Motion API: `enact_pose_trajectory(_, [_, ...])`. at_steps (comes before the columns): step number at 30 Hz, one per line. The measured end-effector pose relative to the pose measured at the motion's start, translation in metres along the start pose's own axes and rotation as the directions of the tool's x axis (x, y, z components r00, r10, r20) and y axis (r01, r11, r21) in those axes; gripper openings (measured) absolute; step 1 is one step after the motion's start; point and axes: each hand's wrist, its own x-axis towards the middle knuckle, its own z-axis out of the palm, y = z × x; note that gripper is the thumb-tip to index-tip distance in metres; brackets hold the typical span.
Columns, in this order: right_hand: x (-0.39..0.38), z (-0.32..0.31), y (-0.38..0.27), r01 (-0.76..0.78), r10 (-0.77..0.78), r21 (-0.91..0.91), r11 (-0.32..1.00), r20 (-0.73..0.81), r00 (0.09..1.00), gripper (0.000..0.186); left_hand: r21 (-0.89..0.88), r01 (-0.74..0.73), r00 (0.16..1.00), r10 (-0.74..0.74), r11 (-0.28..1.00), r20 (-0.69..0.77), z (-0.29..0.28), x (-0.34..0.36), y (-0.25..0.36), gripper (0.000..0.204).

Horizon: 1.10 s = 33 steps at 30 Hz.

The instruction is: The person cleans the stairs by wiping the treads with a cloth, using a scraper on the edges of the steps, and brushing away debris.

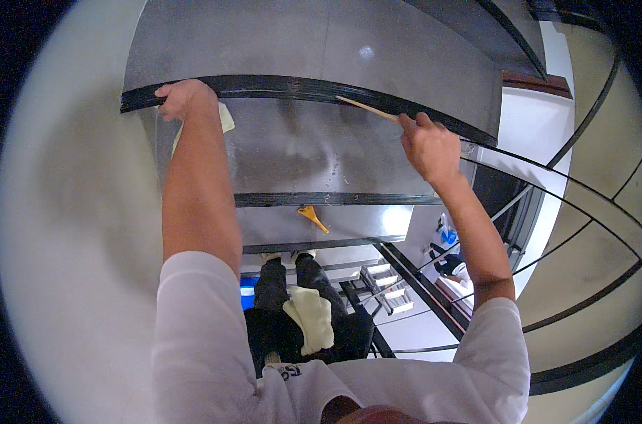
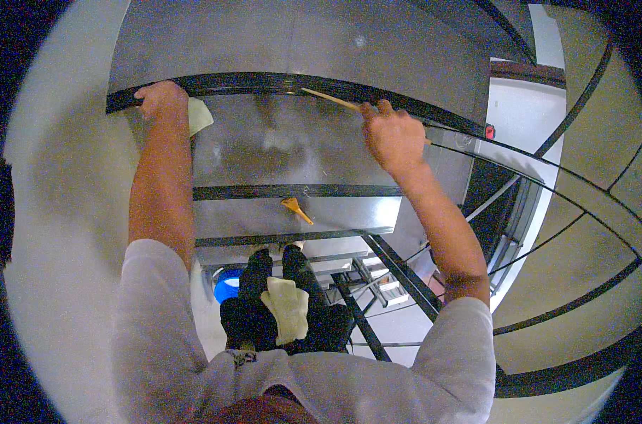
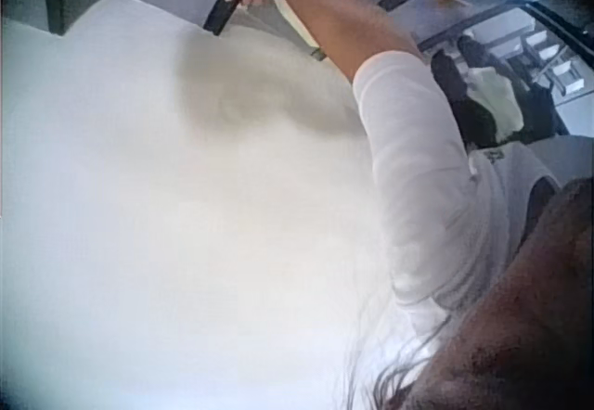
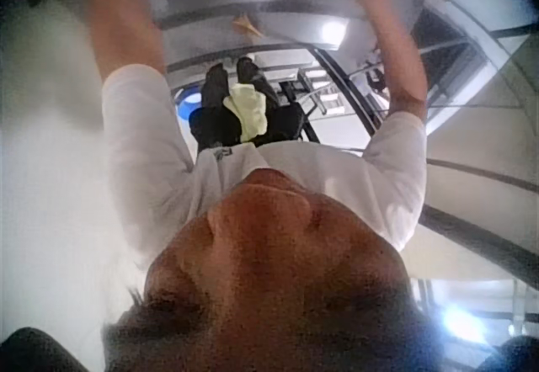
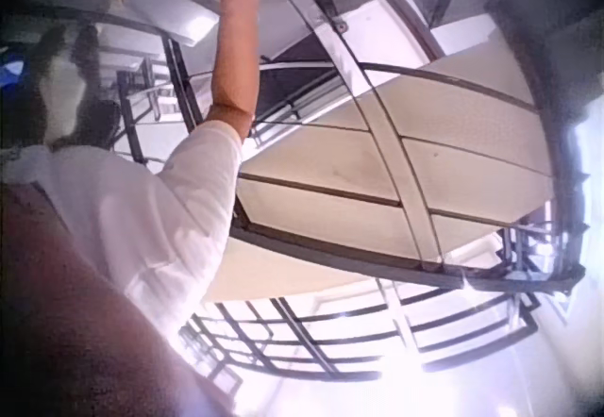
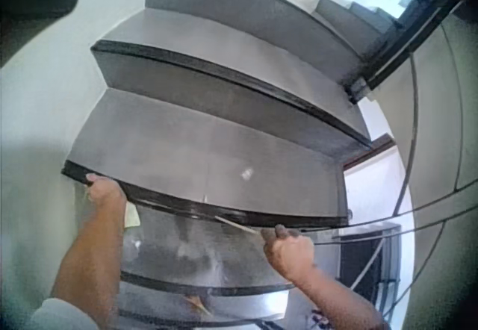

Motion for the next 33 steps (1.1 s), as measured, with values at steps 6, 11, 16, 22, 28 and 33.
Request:
enact_pose_trajectory(6, [0.046, -0.025, -0.040, 0.181, -0.175, -0.016, 0.983, 0.194, 0.965, 0.052, 0.009, -0.028, 0.993, 0.029, 1.000, -0.116, -0.021, -0.029, 0.022, 0.046])
enact_pose_trajectory(11, [0.040, -0.056, -0.044, 0.197, -0.186, -0.009, 0.980, 0.289, 0.939, 0.055, 0.063, -0.031, 0.992, 0.039, 0.998, -0.124, -0.015, -0.012, 0.018, 0.048])
enact_pose_trajectory(16, [0.034, -0.061, -0.035, 0.172, -0.143, -0.060, 0.983, 0.329, 0.933, 0.050, 0.199, -0.042, 0.999, 0.047, 0.979, -0.021, -0.008, 0.024, 0.006, 0.050])
enact_pose_trajectory(22, [0.061, -0.050, -0.061, 0.232, -0.210, -0.078, 0.970, 0.222, 0.952, 0.040, 0.081, -0.037, 0.998, 0.040, 0.996, -0.038, -0.024, -0.031, 0.027, 0.050])
enact_pose_trajectory(28, [0.071, -0.038, -0.073, 0.246, -0.228, -0.050, 0.968, 0.232, 0.945, 0.040, 0.157, -0.079, 0.989, 0.098, 0.984, -0.112, -0.019, -0.016, 0.020, 0.051])
enact_pose_trajectory(33, [0.085, -0.022, -0.096, 0.319, -0.330, 0.093, 0.943, 0.144, 0.933, 0.038, -0.021, -0.019, 0.997, 0.017, 1.000, -0.074, -0.016, -0.014, 0.017, 0.047])
